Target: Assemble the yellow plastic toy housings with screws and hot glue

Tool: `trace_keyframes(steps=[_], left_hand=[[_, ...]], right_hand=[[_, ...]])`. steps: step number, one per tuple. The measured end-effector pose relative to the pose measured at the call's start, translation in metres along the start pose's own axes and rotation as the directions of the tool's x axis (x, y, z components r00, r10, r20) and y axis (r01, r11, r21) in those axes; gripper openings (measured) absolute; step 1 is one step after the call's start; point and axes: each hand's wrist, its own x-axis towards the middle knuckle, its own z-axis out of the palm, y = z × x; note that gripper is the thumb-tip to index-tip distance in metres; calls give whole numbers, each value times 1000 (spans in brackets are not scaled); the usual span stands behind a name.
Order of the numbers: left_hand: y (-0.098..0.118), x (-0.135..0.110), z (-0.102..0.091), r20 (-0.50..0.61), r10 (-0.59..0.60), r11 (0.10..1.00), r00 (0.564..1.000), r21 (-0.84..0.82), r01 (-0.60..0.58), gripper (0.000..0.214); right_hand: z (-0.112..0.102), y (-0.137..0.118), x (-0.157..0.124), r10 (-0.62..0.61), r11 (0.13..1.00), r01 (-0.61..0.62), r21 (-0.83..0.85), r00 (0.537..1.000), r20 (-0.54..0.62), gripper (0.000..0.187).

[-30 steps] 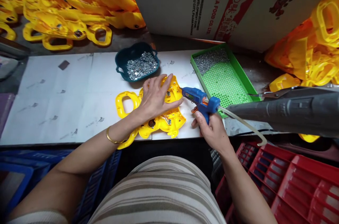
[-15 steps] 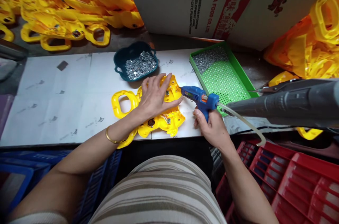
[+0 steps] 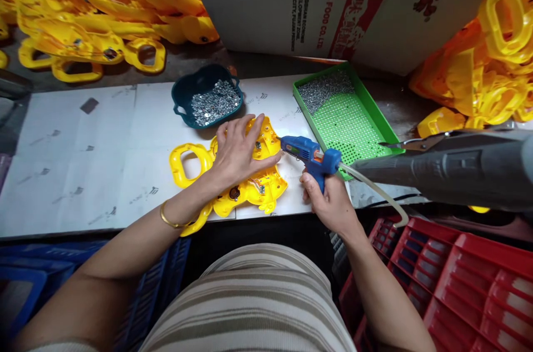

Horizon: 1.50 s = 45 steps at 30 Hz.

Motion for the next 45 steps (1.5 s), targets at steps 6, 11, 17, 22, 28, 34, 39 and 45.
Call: trace_keyframes(steps=[6,11,17,22,28,34,39,45], left_hand=[[2,0,-2,42,-23,1000,999,11,22,86],[2,0,-2,32,-14,1000,999,9,14,85],[1,1,0,20,-1,1000,1000,-1,1,83],[0,1,0,16,2,1000,1000,-1,-2,83],[0,1,0,17,3,1000,1000,8,-3,84],[0,1,0,14,0,1000,1000,12,0,85],[-2,1,1,-1,3,1000,1000,-7,-3,83],[-1,1,0,27,-11,1000,1000,-13,12,87]], right_hand=[[1,-3,3,-18,1000,18,4,1000,2,43],[1,-4,4,-25,999,25,-46,1000,-9,41],[-1,-3,5,-27,996,26,-81,1000,-2,43],[-4,-2,6,-34,986,29,-162,999,-27,46],[-3,-3,4,-14,992,11,-128,1000,-28,44],[-2,-5,4,0,996,-1,-86,1000,-18,42],[-3,-7,3,-10,996,8,-90,1000,-21,40],[-4,-7,2,-3,996,1,-87,1000,-23,42]])
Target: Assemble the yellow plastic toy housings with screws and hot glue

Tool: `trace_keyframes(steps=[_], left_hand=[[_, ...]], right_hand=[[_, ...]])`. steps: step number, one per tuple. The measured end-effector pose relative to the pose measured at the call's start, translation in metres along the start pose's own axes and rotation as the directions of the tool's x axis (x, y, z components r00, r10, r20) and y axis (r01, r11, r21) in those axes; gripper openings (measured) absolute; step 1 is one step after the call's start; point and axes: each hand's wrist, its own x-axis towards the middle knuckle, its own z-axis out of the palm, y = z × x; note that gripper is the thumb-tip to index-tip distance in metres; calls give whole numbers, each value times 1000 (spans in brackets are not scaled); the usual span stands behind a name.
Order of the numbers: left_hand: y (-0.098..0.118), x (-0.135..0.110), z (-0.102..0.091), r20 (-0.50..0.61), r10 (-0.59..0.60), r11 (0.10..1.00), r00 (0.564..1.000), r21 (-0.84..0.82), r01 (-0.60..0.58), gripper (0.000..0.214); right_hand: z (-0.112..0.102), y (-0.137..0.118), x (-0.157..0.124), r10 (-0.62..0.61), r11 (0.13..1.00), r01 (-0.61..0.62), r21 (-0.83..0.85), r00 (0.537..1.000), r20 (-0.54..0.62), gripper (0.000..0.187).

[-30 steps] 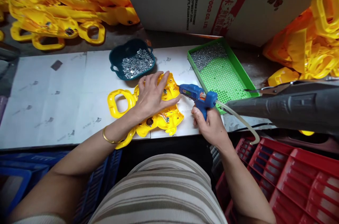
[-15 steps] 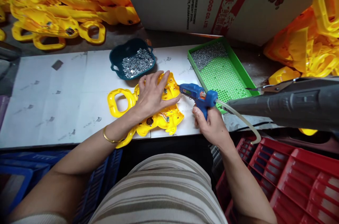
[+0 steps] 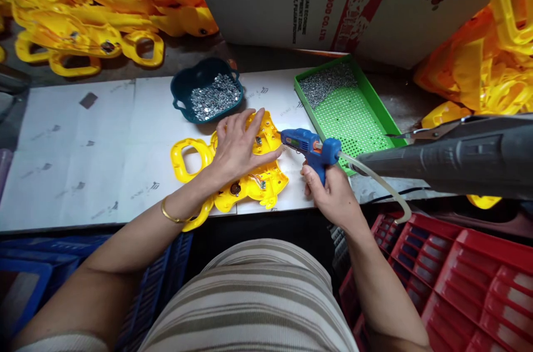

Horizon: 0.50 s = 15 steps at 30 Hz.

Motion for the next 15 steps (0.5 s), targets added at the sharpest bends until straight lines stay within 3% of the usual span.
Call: trace_keyframes(steps=[9,13,15], left_hand=[[-7,0,3,-23,16,1000,1000,-13,-16,89],[-11,0,6,-74,35,999,997,24,-34,86],[-11,2,5,-95,35,999,995,44,-31,83]], right_hand=[[8,-2,-9,-4,994,1,107,999,32,43],[1,18,-41,-142,965,134,223,990,19,37],[-7,35,-66,-171,953,181,244,983,-62,35]])
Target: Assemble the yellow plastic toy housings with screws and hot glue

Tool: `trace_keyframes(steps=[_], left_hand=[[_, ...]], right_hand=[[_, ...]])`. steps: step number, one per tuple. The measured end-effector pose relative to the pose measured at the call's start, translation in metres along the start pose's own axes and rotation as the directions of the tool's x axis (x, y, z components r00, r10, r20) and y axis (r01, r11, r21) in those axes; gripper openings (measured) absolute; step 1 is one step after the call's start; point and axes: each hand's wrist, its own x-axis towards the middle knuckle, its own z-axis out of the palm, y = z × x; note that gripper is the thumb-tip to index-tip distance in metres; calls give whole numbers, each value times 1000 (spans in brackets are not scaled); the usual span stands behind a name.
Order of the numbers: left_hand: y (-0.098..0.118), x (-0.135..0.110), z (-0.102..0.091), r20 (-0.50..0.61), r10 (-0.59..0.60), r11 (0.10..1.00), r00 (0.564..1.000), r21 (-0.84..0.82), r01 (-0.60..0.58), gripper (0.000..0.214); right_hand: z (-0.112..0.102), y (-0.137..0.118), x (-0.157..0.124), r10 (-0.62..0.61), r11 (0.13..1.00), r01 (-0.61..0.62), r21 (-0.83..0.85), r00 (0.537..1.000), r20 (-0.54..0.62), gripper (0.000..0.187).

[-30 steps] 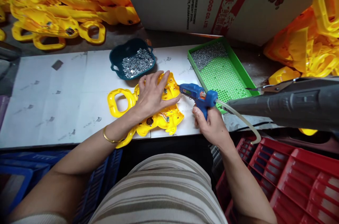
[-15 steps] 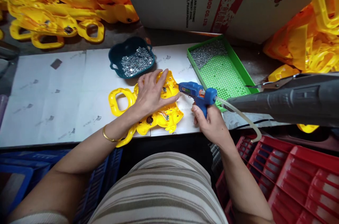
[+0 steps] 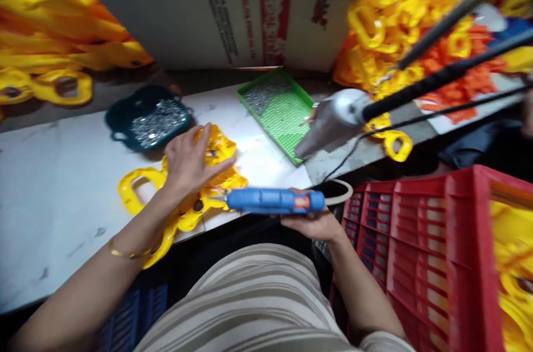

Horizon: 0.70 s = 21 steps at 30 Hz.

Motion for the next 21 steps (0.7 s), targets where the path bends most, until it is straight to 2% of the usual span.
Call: trace_keyframes(steps=[2,4,6,7,8,9,10,12,17,21], left_hand=[[2,3,-3,4,-2,1000,1000,24,2,82],[5,5,-7,30,-4,998,1000,62,2,81],[8,6,-11,65,-10,994,998,107,3,80],[9,6,-13,79,-18,992,997,128,7,79],[11,6,-15,90,-27,989,996,144,13,78],[12,6,-16,98,-36,988,995,156,20,78],[13,6,-18,102,-46,986,994,164,29,78],[15,6,-20,111,-64,983,992,177,43,77],[19,6,-23,136,-86,978,987,198,58,76],[21,5,-25,129,-93,977,987,203,65,75]], right_hand=[[-11,11,-27,0,1000,-4,-21,985,-170,42],[-20,20,-47,-9,999,-4,-35,932,-361,58],[-28,29,-55,4,989,80,125,831,-556,61],[-33,33,-55,58,950,153,273,772,-633,53],[-39,37,-52,141,875,229,427,722,-677,43],[-46,40,-47,229,779,291,556,693,-683,38],[-53,43,-41,299,693,321,646,687,-662,38],[-66,47,-26,356,636,306,709,699,-620,38],[-86,48,10,385,678,228,699,701,-601,34],[-97,45,25,403,732,137,667,703,-586,30]])
